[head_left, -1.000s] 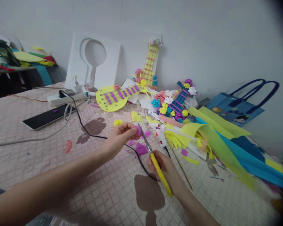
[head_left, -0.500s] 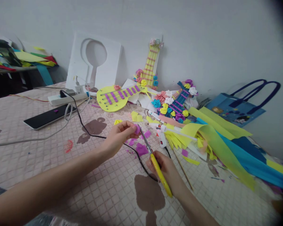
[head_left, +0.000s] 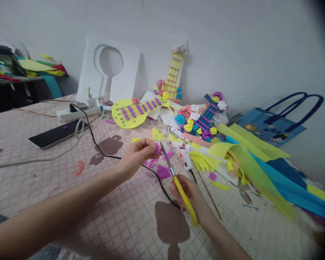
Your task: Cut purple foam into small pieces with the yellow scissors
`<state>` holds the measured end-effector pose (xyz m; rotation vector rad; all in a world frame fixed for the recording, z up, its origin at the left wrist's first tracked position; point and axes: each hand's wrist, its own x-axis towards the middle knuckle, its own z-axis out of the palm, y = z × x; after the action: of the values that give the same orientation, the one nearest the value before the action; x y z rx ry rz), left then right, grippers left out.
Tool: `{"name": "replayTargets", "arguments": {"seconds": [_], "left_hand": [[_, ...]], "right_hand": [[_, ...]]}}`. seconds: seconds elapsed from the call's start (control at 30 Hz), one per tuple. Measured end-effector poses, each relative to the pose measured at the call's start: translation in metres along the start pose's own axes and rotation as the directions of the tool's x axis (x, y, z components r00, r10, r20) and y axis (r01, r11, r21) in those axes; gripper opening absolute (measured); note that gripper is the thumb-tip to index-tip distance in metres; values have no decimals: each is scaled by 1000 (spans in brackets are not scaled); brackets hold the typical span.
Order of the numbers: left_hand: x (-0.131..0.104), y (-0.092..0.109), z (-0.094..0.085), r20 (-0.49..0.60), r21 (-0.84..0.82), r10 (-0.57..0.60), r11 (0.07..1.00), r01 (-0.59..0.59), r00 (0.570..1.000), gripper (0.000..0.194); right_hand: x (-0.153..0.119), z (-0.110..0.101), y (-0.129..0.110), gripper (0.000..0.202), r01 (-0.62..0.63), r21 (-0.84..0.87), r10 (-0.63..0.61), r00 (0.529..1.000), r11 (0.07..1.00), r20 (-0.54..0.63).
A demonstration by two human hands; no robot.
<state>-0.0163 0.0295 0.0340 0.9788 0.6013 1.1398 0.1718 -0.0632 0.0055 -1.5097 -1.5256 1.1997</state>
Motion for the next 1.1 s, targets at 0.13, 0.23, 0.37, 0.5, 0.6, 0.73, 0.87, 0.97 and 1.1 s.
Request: {"name": "replayTargets", "arguments": {"seconds": [0.13,0.23,0.37,0.5,0.6,0.73,0.87,0.97,1.1], "left_hand": [[-5,-5,4,6,44,-30,999,29,1000,24],[-13,-14,10,27,122,-53,991,49,998,23],[-24,-24,18,73,188,-72,981,57,995,22],[-29,-29,23,125,194,-137,975,111,983,23],[-29,-29,25,128,192,-159,972,133,979,24],[-29,-30,26,114,211,-166,968,140,979,23],[-28,-31,22,112,256,-188,954,155,976,24],[-26,-32,19,76,250,-192,954,168,978,25],[-21,-26,16,20,134,-163,978,159,986,26]], "right_hand": [[0,3,-5,46,-55,140,54,998,989,17],[-1,6,-10,47,-17,284,23,1000,959,-17],[-1,11,-13,40,39,437,8,995,899,-104],[-1,14,-14,37,87,489,-3,985,868,-170],[0,15,-15,37,83,513,9,984,854,-176],[1,12,-14,38,44,520,47,986,853,-162],[-1,7,-14,39,45,506,43,986,861,-161],[-1,3,-11,38,64,493,5,991,868,-136],[-2,1,-5,45,124,377,-106,992,918,-68]]}}
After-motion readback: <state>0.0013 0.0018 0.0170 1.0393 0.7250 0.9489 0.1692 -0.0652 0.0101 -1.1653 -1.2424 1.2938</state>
